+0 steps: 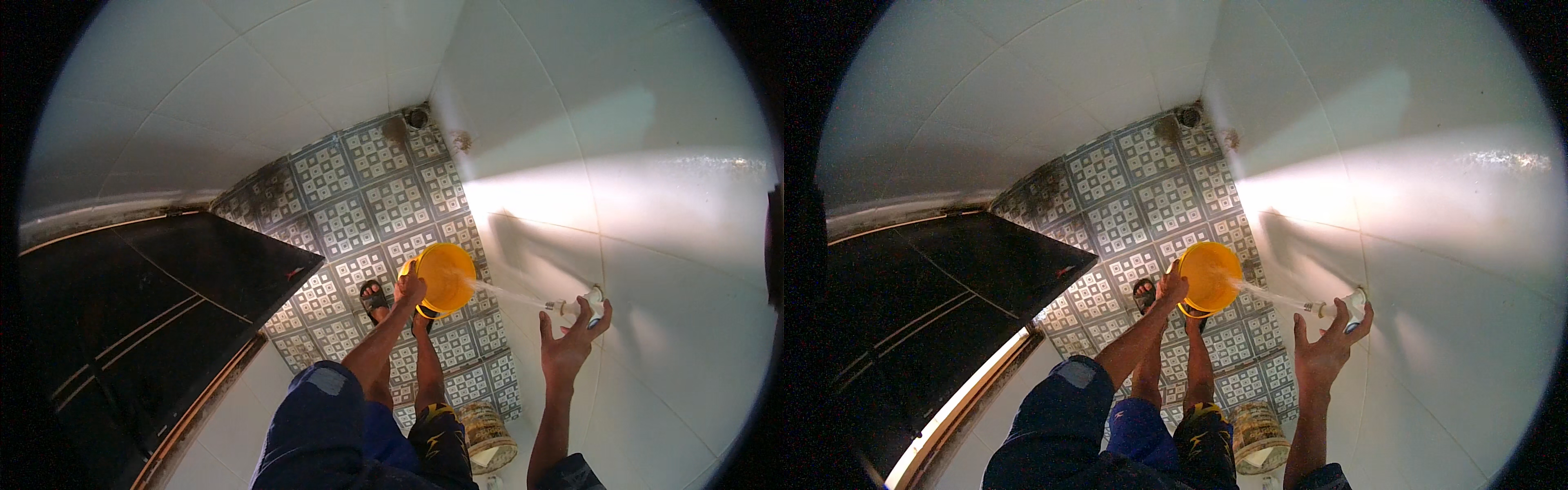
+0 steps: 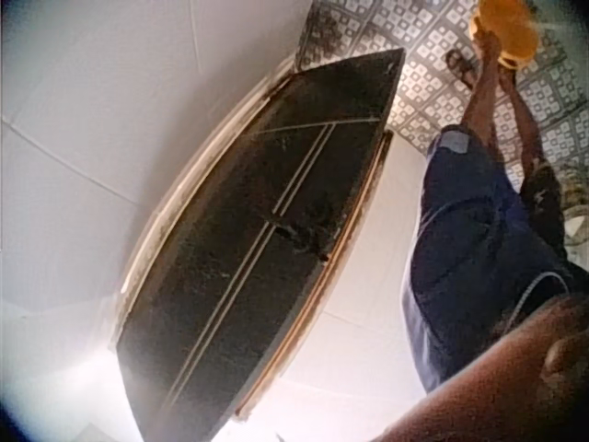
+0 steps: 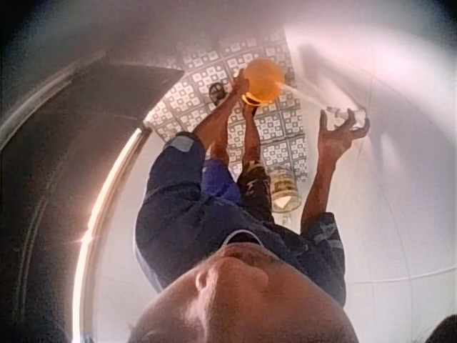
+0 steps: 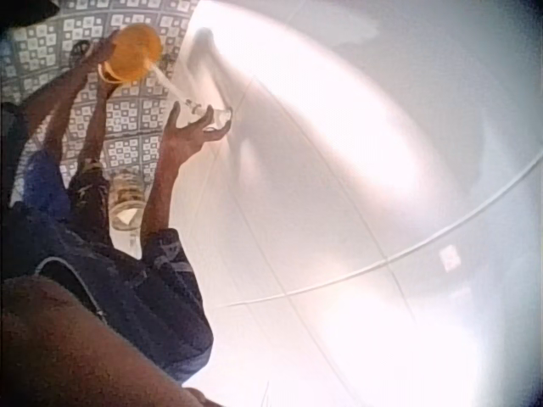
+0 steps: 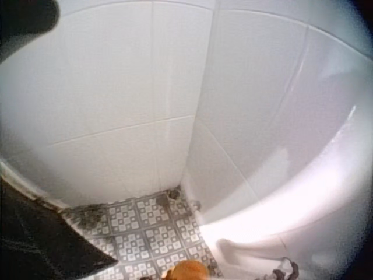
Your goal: The person fills a yellow bucket with water from a wall-mounted tap in a tiled bathroom. They repeatedly lift the bucket, pour out the water onto the floor, and refill it from the tap.
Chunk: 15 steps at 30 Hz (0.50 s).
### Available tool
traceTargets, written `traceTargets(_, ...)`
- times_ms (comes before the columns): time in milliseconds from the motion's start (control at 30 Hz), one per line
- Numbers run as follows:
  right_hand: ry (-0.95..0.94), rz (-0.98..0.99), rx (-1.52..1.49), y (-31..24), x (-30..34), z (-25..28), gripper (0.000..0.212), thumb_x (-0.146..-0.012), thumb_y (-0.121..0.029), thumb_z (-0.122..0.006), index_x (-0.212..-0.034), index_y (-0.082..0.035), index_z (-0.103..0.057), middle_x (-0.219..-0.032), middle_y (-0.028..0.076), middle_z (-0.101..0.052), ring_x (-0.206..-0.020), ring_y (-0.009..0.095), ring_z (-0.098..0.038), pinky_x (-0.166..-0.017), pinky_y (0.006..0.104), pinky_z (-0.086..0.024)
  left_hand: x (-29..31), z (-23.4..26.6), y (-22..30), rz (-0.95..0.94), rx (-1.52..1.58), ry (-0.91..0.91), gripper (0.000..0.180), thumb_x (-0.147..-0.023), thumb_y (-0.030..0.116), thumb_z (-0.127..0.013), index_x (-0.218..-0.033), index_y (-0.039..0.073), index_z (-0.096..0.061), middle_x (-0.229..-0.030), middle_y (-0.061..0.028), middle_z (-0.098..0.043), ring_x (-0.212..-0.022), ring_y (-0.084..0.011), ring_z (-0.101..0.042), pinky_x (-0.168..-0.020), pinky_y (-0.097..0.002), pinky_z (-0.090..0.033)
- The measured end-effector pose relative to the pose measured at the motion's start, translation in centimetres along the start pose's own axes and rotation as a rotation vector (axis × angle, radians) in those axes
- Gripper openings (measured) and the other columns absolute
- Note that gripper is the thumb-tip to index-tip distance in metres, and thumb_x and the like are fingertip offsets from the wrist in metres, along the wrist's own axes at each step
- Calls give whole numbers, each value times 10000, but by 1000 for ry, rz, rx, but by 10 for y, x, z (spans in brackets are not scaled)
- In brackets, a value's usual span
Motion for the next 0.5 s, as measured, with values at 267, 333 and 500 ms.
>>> traceTargets(267,-18,8,24,19,-2,5,636,-730,-220,-738,-1227,-42,-383,-1398,207,-113,-988,378,-561,-734,396,-551,-32,-10,24,114,-263,-95,486,-835,294,-563,-1247,60,-457,-1086,-156,-583,-991,-336,-571,-748,-451,-517)
traceTargets(333,-57,38,-125,-8,-1,-5,638,-725,-218,-743,-1222,-33,-389,-1391,221,-108,-987,395,-561,-765,421,-546,-92,62,-13,184,-612,-26,629,-779,351,-631,-1281,34,-425,-1166,-131,-579,-1031,-329,-580,-786,-440,-512)
traceTargets(500,-37,11,-26,12,-4,-3,655,-719,-242,-747,-1223,-47,-376,-1382,225,-123,-994,397,-546,-765,423,-544,-98,89,132,-74,-637,-58,367,-792,233,-580,-1122,75,-612,-1185,-139,-577,-1097,-287,-557,-869,-390,-480)
Point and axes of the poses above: each hand's wrist, its own x-axis away from the middle knuckle, its own z-axis out of the back of the hand, y = z × x, the point moved 2 cm from there along -x, towards the middle knuckle
